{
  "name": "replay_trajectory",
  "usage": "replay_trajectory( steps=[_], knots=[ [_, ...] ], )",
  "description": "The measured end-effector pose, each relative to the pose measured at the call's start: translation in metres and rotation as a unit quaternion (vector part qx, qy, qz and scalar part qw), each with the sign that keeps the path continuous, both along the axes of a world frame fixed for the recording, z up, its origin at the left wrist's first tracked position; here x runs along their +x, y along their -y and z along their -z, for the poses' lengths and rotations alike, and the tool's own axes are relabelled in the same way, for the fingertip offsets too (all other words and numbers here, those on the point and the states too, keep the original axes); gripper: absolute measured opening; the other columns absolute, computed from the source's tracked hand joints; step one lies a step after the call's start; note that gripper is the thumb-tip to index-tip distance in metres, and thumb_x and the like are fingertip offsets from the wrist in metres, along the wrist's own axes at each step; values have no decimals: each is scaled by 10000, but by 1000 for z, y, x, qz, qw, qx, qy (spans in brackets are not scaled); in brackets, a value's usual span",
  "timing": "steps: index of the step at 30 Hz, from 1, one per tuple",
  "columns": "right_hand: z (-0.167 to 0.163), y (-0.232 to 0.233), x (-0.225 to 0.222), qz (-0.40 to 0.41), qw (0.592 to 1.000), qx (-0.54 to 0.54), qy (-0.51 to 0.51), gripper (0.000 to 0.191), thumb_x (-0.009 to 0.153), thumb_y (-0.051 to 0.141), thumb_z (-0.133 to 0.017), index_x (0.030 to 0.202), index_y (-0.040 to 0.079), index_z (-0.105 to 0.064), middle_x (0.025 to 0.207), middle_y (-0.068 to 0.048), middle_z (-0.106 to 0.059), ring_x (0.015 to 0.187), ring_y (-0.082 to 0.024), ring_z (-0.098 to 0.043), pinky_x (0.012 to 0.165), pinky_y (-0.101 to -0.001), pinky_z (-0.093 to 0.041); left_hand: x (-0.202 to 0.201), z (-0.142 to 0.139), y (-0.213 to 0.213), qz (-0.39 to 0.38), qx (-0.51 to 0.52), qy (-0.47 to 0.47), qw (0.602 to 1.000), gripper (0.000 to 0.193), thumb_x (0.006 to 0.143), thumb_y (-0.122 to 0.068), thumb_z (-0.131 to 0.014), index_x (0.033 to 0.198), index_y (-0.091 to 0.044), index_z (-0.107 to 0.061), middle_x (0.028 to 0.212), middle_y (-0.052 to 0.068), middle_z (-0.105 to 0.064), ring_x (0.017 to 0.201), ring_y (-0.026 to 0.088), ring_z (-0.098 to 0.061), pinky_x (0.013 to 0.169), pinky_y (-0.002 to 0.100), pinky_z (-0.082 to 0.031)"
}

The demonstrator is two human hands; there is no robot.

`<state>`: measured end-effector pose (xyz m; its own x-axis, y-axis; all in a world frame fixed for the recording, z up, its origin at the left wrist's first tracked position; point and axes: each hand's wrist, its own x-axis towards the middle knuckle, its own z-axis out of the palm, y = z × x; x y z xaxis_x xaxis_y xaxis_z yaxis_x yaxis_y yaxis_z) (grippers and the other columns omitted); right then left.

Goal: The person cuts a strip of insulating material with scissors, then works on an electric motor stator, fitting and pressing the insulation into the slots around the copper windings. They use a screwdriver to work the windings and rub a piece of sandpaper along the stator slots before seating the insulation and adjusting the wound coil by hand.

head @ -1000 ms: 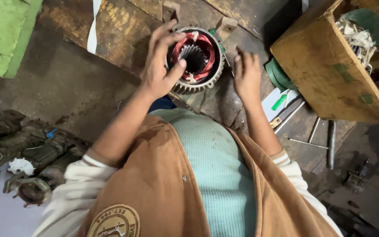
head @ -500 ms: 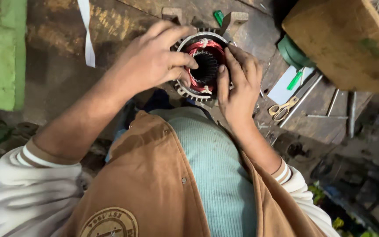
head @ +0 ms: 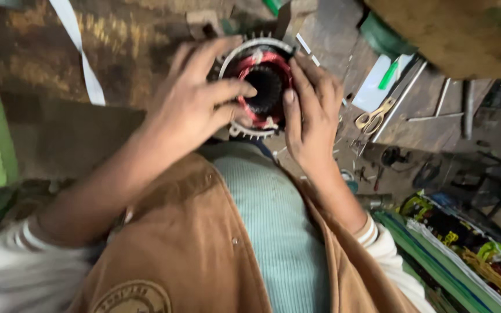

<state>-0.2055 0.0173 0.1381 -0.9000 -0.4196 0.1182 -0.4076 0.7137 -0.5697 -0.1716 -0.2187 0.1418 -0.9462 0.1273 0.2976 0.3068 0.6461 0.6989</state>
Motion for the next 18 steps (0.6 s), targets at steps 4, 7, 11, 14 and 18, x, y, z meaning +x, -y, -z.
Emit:
replay_trajectory(
  steps=[4,7,11,14,18],
  knots=[
    [-3,-17,0,49,994,-73,60,356,1129,206,-541,1433,43,-632,1590,-186,-467,1511,-351,-435,1295,-466,-343,27,-14,-9,-116,107,92,983,380,974,-257,-837,1307,-121,-713,1288,164,-596,1038,261,-652,890,376,-573],
    [-7,-28,-9,53,985,-119,113,300,1125,237,-565,1335,69,-698,1587,-185,-483,1524,-347,-463,1306,-475,-353,43,-19,-11,-103,189,183,959,296,1109,-236,-642,1368,-95,-674,1155,115,-733,931,217,-753,822,324,-585],
    [-14,-26,-14,29,989,-87,112,297,1101,235,-585,1287,57,-733,1580,-197,-481,1493,-351,-471,1283,-474,-363,45,-25,-23,-85,211,385,895,515,1020,-309,-603,1482,-96,-526,725,88,-677,620,147,-663,604,294,-526],
    [-20,-17,-8,-6,991,-68,114,297,1132,202,-565,1330,31,-704,1632,-236,-407,1562,-394,-379,1313,-494,-294,42,-30,-33,-106,328,461,818,645,1010,-322,-552,1585,-112,-350,700,41,-650,541,105,-587,516,258,-503],
    [-28,-12,-10,2,977,-89,195,338,1113,201,-537,1363,11,-663,1654,-249,-372,1564,-405,-351,1286,-478,-291,36,-27,-39,-117,489,525,687,693,1026,-340,-501,1628,-97,-261,710,26,-641,516,79,-524,477,234,-448]
  ],
)
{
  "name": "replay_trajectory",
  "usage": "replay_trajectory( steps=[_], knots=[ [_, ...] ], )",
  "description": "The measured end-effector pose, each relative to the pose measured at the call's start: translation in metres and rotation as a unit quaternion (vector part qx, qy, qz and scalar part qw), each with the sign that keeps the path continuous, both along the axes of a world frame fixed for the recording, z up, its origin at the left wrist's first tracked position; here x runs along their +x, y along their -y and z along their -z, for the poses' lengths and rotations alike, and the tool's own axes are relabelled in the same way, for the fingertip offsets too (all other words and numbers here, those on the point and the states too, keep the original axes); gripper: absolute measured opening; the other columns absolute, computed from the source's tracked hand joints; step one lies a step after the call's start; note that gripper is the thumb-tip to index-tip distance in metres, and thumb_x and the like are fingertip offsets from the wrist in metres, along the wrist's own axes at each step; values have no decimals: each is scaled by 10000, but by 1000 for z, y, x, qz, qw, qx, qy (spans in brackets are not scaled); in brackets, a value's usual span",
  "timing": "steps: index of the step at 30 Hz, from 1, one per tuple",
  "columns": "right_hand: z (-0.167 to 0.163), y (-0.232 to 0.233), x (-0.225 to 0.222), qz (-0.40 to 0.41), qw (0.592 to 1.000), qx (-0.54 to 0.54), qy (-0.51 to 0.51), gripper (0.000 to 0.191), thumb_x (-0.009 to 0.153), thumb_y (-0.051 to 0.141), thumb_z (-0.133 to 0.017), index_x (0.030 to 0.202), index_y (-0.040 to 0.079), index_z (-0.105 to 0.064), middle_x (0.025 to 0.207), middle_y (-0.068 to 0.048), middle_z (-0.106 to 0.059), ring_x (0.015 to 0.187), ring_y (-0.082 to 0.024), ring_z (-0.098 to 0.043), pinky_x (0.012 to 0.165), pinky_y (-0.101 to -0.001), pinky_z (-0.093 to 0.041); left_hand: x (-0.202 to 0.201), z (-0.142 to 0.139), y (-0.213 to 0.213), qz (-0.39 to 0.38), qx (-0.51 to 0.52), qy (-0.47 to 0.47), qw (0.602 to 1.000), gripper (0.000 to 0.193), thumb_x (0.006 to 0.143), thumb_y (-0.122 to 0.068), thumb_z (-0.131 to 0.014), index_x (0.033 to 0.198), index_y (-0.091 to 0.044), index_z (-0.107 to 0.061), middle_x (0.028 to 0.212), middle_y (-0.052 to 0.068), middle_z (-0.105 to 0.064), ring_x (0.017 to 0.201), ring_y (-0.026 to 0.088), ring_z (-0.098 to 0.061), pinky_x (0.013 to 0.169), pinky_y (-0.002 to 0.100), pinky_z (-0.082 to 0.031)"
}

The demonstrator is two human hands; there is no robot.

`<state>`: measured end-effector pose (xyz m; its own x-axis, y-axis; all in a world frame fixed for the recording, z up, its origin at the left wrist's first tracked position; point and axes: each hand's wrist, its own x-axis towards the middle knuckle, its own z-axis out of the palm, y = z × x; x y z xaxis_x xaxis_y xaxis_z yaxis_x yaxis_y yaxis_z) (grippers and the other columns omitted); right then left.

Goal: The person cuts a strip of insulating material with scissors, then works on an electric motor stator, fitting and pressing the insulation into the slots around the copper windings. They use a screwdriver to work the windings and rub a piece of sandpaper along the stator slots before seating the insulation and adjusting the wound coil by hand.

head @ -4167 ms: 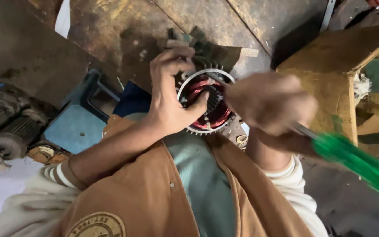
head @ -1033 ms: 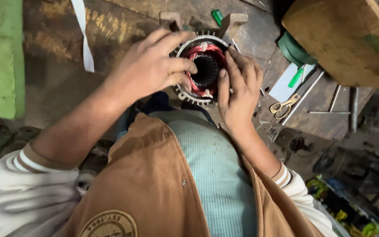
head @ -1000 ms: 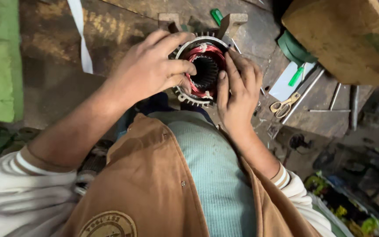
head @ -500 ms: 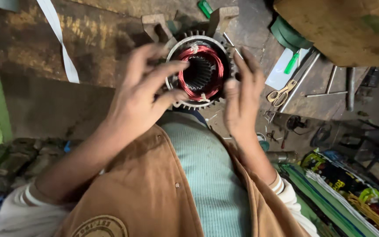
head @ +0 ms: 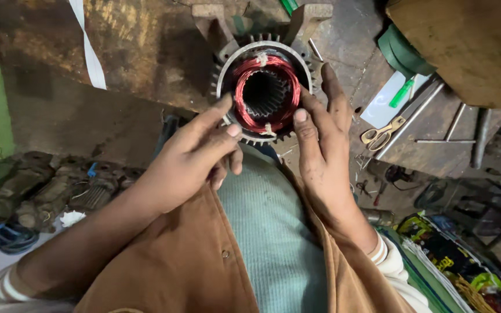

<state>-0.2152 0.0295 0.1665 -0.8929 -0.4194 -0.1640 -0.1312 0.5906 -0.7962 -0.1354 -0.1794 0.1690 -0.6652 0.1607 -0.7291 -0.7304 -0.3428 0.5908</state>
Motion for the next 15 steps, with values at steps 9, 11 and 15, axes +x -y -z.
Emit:
replay_trajectory(
  steps=[9,11,15],
  knots=[
    [2,-7,-20,10,994,-55,95,280,1096,218,-580,1251,34,-724,1677,-223,-368,1569,-367,-365,1277,-438,-278,-18,1,5,84,-258,-95,958,296,1053,-304,-507,1067,-58,-671,569,-3,-603,514,58,-556,501,249,-443],
    [9,-9,-25,8,996,-48,78,244,1096,210,-621,1200,30,-748,1687,-210,-373,1591,-369,-350,1295,-441,-261,-26,2,8,95,-290,-132,943,366,1059,-287,-529,844,-42,-695,542,-5,-592,510,62,-557,511,268,-441],
    [18,-10,-37,-19,997,-55,54,167,1067,172,-721,1017,16,-757,1720,-181,-373,1627,-363,-357,1346,-453,-246,-34,8,10,87,-298,-138,940,387,1026,-275,-573,725,-48,-657,531,-10,-613,482,59,-582,485,284,-448]
  ],
)
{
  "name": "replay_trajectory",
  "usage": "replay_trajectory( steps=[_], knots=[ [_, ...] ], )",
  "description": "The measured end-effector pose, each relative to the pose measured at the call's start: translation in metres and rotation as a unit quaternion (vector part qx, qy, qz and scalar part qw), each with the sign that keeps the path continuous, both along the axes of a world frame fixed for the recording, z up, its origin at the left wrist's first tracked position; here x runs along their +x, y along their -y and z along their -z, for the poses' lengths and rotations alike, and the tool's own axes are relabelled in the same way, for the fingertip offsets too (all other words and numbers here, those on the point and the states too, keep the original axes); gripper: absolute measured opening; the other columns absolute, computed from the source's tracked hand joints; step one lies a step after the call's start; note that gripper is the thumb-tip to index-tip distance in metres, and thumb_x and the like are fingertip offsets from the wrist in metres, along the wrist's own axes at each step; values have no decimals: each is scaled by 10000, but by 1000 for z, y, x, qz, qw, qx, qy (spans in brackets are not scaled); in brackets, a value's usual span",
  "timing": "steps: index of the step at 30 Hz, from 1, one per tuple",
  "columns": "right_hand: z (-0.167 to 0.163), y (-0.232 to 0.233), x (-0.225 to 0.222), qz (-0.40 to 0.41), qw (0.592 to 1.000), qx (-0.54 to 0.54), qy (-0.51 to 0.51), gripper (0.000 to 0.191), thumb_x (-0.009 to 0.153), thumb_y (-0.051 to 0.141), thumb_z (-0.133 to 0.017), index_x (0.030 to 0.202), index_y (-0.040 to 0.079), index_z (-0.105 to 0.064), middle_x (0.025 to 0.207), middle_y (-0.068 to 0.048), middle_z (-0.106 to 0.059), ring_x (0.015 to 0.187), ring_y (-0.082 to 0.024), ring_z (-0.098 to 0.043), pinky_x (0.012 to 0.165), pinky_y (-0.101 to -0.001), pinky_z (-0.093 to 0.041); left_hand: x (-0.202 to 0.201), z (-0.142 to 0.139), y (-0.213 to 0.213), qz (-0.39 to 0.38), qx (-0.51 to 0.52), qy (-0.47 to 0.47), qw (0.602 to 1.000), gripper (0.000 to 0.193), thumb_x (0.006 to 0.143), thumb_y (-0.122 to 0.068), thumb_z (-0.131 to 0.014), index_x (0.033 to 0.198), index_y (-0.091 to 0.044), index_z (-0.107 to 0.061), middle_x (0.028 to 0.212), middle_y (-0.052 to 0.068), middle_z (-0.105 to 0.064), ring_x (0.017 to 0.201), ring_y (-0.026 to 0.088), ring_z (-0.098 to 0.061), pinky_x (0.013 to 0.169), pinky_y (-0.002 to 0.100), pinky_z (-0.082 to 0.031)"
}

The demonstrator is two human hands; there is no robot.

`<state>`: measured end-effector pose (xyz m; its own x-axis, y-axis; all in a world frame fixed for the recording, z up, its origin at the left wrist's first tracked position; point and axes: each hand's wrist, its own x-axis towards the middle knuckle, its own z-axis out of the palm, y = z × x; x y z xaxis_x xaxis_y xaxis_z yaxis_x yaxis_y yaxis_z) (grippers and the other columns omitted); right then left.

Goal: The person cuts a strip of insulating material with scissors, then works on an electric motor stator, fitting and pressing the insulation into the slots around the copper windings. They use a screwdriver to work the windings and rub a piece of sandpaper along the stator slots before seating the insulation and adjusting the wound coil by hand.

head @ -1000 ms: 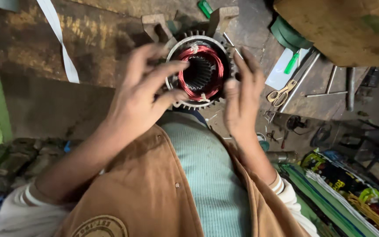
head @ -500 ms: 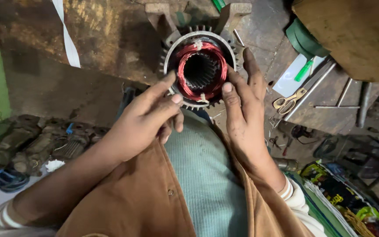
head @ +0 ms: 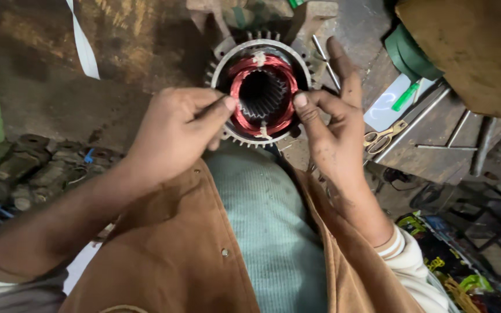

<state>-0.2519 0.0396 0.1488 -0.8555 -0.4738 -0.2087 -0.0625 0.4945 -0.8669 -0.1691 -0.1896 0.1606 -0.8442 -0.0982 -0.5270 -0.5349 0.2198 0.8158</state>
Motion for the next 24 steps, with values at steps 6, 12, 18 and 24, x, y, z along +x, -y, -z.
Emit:
replay_trajectory(
  steps=[6,12,18,24],
  knots=[
    [-6,4,-16,-29,998,-22,45,128,1020,138,-751,1041,15,-782,1726,-179,-352,1637,-361,-330,1336,-444,-240,3,7,-5,-36,58,-24,997,393,1048,-233,-567,716,-33,-627,536,-2,-610,481,55,-561,482,272,-429],
    [-7,5,-21,-36,992,-58,108,127,1001,138,-746,1030,17,-771,1721,-189,-336,1623,-344,-319,1292,-415,-271,6,11,-7,-66,112,-32,991,349,1052,-222,-566,761,-39,-631,543,-4,-598,490,55,-554,482,266,-428],
    [-3,-4,-23,-105,994,14,29,157,1032,174,-713,1012,23,-745,1690,-197,-403,1552,-356,-423,1272,-416,-320,5,4,7,14,26,4,1000,298,1020,-279,-585,856,-59,-702,572,9,-677,500,96,-649,488,293,-477],
    [-5,-13,-23,-161,982,40,-85,154,1000,163,-757,1036,15,-741,1656,-225,-391,1531,-402,-415,1284,-459,-312,-7,-3,9,88,-48,23,995,295,992,-322,-618,917,-79,-768,613,32,-720,523,124,-698,517,300,-518]
  ],
)
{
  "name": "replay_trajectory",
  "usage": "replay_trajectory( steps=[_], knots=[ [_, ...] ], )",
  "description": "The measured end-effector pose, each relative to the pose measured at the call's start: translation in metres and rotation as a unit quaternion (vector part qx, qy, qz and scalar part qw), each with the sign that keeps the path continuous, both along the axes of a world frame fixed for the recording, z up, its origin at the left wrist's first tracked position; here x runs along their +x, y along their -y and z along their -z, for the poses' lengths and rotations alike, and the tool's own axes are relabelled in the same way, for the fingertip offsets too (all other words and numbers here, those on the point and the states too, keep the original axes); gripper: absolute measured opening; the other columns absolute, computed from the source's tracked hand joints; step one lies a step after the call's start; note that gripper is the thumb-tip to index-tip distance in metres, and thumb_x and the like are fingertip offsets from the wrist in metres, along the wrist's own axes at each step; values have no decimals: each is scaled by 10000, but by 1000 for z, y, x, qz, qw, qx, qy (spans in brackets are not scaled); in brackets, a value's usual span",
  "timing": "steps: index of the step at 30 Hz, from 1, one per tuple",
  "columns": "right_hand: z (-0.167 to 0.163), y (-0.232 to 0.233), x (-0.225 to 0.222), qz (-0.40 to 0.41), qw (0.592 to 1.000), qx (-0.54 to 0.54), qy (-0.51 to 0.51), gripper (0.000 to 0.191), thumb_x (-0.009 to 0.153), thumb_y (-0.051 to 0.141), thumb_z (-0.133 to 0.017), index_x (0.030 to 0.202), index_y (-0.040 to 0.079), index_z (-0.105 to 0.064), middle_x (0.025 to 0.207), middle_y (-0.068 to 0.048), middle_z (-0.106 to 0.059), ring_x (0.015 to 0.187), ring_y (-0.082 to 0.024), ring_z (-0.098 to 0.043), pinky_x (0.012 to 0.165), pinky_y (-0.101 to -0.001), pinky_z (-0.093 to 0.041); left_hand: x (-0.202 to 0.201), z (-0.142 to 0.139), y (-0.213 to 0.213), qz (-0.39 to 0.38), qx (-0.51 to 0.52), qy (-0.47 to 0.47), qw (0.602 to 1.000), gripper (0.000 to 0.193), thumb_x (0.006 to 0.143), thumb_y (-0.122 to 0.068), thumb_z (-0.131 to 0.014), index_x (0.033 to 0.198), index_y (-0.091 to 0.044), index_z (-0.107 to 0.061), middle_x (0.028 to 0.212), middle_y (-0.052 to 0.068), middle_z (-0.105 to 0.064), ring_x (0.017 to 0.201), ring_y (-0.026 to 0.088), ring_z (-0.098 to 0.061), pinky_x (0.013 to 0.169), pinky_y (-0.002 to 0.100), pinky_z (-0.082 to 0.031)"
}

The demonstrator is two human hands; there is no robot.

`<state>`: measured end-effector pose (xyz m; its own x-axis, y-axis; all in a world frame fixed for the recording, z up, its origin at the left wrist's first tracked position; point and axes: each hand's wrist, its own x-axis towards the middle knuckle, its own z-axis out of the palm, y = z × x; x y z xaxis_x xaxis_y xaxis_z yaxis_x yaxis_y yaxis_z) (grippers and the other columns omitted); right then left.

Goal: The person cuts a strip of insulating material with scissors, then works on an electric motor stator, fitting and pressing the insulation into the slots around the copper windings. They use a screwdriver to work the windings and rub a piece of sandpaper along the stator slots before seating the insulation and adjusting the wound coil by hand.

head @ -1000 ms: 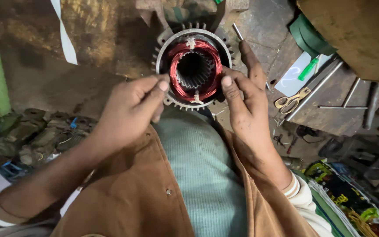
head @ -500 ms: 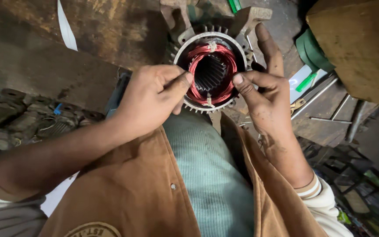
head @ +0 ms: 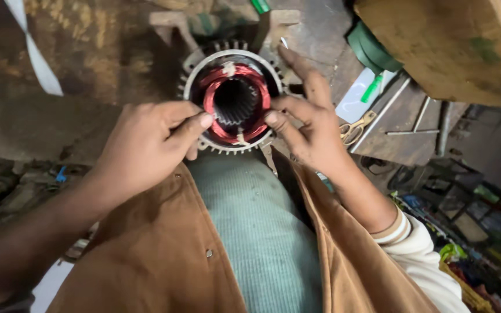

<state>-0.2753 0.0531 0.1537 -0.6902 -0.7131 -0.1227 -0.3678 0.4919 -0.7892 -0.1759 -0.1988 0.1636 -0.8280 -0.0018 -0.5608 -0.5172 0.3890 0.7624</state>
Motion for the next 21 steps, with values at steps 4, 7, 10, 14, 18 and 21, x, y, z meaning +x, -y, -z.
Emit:
replay_trajectory(
  steps=[4,7,10,14,18,21],
  knots=[
    [-3,3,-4,-11,998,-51,34,145,1021,158,-754,1095,35,-769,1646,-217,-374,1532,-387,-395,1273,-444,-312,1,1,-5,-18,28,-2,999,298,997,-322,-606,941,-77,-765,623,24,-728,543,114,-707,528,284,-521],
    [-7,2,-7,-17,999,-36,16,156,1001,167,-769,1094,43,-789,1628,-229,-399,1518,-398,-404,1261,-449,-330,2,3,-6,-44,37,-17,998,297,1017,-320,-605,974,-66,-754,647,23,-731,563,106,-705,538,275,-519],
    [0,-7,-12,-32,999,-39,16,218,978,178,-781,1161,58,-786,1595,-202,-461,1493,-380,-467,1243,-459,-384,4,1,-5,-43,80,-2,996,290,1028,-301,-601,993,-58,-757,621,36,-705,569,104,-667,545,280,-505],
    [23,-35,-13,-105,979,9,-172,361,916,193,-799,1271,136,-774,1425,-139,-595,1276,-362,-581,1073,-463,-508,20,-9,-9,-57,-20,-17,998,279,1041,-272,-590,1128,-76,-767,626,15,-692,532,76,-626,525,268,-477],
    [45,-88,-20,-39,970,36,-238,371,1001,41,-697,1363,106,-651,1345,-97,-677,1188,-316,-699,983,-399,-588,51,-17,-17,-166,0,-80,983,270,1075,-232,-594,1221,-74,-756,688,1,-662,593,43,-571,547,226,-454],
    [61,-137,-46,97,917,199,-333,287,1012,66,-718,1292,124,-698,1145,-103,-686,974,-333,-682,800,-424,-561,69,-13,-25,-213,6,-103,972,256,1097,-222,-592,1217,-67,-758,709,-3,-649,615,35,-547,563,211,-442]
  ],
)
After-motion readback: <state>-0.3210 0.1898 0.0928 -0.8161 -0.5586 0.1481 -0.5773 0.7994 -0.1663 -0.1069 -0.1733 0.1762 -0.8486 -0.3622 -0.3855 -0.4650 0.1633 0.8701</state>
